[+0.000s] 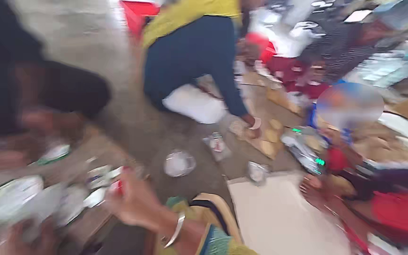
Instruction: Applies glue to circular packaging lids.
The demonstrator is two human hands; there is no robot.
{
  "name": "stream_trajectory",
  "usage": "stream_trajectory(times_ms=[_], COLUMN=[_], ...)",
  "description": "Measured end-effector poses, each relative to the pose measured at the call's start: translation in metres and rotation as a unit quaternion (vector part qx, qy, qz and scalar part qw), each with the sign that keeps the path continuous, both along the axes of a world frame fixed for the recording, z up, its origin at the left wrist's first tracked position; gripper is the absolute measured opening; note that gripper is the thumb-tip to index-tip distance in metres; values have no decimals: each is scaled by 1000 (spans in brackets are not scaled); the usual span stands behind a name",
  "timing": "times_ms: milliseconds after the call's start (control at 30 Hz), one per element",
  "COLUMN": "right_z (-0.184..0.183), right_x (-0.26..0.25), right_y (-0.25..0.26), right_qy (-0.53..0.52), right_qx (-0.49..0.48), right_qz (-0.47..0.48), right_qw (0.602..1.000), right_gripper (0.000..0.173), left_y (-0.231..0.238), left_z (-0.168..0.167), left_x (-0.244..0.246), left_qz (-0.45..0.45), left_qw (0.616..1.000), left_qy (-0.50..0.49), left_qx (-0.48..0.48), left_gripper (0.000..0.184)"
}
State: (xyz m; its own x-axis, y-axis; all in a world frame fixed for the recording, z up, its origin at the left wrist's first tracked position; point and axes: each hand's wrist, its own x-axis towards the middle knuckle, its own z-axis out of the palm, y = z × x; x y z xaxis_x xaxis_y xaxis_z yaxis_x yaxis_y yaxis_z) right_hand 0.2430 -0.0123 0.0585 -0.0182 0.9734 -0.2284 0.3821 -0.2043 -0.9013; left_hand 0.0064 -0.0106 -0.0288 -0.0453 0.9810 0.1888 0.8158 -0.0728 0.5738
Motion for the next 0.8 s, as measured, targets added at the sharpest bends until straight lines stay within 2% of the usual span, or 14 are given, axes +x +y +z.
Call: stream_trajectory(times_ms=[67, 167, 400, 500, 600, 667, 733, 800], right_z=[-3, -15, -24, -21, -3, 15, 26, 35], right_x=[0, 1, 3, -6, -29, -50, -67, -74], right_y=[3, 7, 7, 12, 27, 38, 53, 69], right_qy=[-19, -44, -64, -117, -209, -261, -313, -346], right_qx=[-10, 32, 70, 100, 129, 99, 62, 45], right_qz=[-5, -24, -51, 6, 73, 122, 200, 266], right_qw=[1000, 998, 994, 988, 967, 953, 926, 899], right_gripper=[40, 35, 27, 32, 30, 29, 26, 22], left_y=[-3, 4, 8, 8, 6, 7, 9, 8], left_z=[23, 27, 8, 9, 8, 4, 1, 5], left_x=[12, 14, 15, 14, 15, 15, 15, 13], left_qz=[20, 44, 11, 28, 41, 42, 31, 18], left_qw=[999, 995, 997, 996, 994, 990, 987, 989], left_qy=[-13, -54, -67, -71, -94, -112, -126, -131], left_qx=[-45, -76, 41, 39, 48, 75, 94, 73], left_gripper=[47, 38, 26, 28, 31, 39, 39, 40])
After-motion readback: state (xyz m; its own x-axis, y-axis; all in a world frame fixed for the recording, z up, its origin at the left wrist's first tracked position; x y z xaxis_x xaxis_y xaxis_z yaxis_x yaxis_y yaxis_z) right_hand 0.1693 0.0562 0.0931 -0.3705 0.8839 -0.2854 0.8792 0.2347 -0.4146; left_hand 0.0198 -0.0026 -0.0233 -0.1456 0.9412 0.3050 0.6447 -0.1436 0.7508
